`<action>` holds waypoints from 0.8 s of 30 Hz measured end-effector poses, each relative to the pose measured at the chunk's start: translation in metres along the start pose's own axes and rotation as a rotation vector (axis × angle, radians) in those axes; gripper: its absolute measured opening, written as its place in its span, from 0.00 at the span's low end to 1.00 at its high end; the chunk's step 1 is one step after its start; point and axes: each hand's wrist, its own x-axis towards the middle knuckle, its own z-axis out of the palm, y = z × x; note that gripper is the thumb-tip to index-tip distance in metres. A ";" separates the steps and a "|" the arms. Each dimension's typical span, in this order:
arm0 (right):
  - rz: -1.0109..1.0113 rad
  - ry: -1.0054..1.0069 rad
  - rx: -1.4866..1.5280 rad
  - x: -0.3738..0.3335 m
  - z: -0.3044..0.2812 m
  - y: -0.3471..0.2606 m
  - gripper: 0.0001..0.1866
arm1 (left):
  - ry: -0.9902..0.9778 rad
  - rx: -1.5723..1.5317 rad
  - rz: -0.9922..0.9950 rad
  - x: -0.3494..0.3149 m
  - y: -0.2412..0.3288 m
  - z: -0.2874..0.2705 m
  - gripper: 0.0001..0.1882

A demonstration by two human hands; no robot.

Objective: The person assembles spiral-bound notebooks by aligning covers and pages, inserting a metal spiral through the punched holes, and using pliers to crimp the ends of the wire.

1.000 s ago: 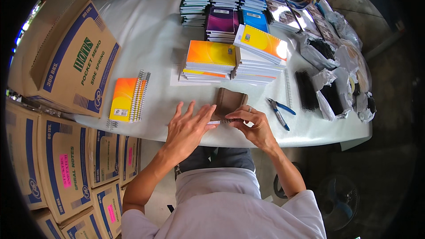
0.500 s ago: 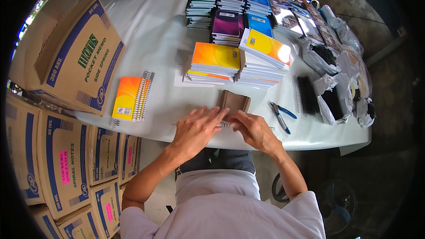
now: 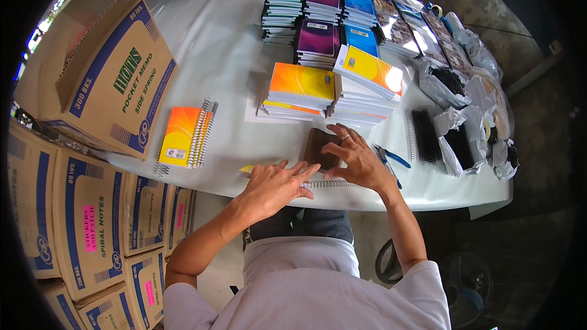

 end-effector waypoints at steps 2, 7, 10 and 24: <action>0.002 -0.048 -0.050 0.007 0.003 0.004 0.25 | 0.141 0.055 -0.012 -0.004 -0.004 0.006 0.41; 0.126 -0.344 1.033 0.015 -0.037 0.018 0.22 | 0.229 0.028 -0.167 -0.012 -0.016 0.001 0.51; 0.100 -0.480 0.859 0.029 -0.029 0.010 0.21 | 0.088 -0.048 -0.254 -0.010 -0.015 -0.008 0.51; 0.220 -0.479 0.836 0.053 -0.006 0.006 0.27 | 0.156 0.002 -0.261 -0.011 -0.038 -0.013 0.53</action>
